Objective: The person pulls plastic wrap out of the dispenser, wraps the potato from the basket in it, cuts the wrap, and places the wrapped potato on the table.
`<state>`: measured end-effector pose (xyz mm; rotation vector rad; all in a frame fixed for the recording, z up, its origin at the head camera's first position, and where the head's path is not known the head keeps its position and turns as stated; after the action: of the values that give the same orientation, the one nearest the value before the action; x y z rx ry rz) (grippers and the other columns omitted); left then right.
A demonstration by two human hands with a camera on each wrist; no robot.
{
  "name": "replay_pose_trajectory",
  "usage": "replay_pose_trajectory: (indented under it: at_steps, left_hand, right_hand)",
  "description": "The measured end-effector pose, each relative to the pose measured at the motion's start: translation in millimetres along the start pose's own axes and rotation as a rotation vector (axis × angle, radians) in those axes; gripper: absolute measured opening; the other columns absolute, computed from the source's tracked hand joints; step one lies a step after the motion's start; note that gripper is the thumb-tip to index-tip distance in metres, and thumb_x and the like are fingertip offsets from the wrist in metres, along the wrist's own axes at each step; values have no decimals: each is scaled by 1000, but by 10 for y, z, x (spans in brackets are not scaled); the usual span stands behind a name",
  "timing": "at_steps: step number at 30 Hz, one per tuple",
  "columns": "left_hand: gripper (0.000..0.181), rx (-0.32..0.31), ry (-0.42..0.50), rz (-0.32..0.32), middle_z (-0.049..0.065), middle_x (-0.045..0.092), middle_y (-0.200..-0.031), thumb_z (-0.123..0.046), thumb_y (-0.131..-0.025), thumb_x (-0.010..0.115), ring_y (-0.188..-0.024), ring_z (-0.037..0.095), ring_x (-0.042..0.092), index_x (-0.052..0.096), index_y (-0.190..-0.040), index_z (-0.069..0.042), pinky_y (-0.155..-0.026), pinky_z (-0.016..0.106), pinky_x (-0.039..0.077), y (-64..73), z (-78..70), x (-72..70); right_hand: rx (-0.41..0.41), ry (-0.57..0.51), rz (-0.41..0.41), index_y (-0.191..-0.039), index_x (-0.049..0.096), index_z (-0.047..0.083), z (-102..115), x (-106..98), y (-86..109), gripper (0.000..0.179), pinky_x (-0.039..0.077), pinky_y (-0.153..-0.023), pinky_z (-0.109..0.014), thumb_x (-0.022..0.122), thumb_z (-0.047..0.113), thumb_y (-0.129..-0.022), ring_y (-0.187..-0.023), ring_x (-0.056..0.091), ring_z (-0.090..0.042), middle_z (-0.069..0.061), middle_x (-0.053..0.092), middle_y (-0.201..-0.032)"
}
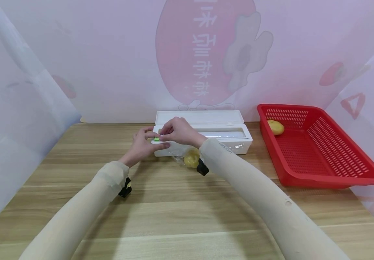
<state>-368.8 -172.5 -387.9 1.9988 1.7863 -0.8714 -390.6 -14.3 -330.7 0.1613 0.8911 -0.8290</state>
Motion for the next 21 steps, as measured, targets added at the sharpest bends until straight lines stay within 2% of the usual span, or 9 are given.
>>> replay_pose_trajectory:
  at_steps: [5, 9, 15, 21]
  left_hand:
    - [61, -4, 1, 9, 16, 25, -155, -52, -75, 82, -140, 42, 4, 72, -115, -8, -105, 68, 8, 1, 5, -9]
    - [62, -41, 34, 34, 11, 24, -156, -54, -73, 83, -141, 41, 3, 73, -115, -10, -105, 69, 9, -13, 20, -23]
    - [55, -43, 79, 100, 10, 24, -158, -53, -72, 84, -144, 32, 14, 76, -110, -14, -108, 65, 15, -69, 25, -41]
    - [45, -36, 62, 196, 4, 17, -160, -52, -75, 82, -146, 31, 8, 76, -108, -21, -106, 68, 15, -92, 49, -103]
  right_hand:
    - [31, -47, -22, -94, 78, 8, -35, 38, -23, 12, 52, -69, -25, 77, 18, -88, -76, 66, -10, 5, 72, -84]
    - [77, -92, -42, -94, 79, 8, -62, 55, -27, 13, 51, -69, -26, 77, 19, -88, -77, 65, -12, 5, 72, -83]
    - [134, -178, -71, -88, 79, 10, -98, 66, -18, 9, 48, -66, -27, 80, 18, -85, -77, 64, -15, 4, 72, -79]
    - [144, -205, -77, -85, 80, 10, -97, 107, -20, 8, 47, -62, -26, 81, 18, -83, -75, 64, -14, 6, 72, -77]
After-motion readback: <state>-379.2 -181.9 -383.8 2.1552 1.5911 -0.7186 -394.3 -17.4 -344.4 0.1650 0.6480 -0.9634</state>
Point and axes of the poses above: each hand's wrist, its own y-axis away from the middle knuckle, its own x-axis out of the palm, z = x × y, the point moved 4 cm from there along -y, towards the middle knuckle
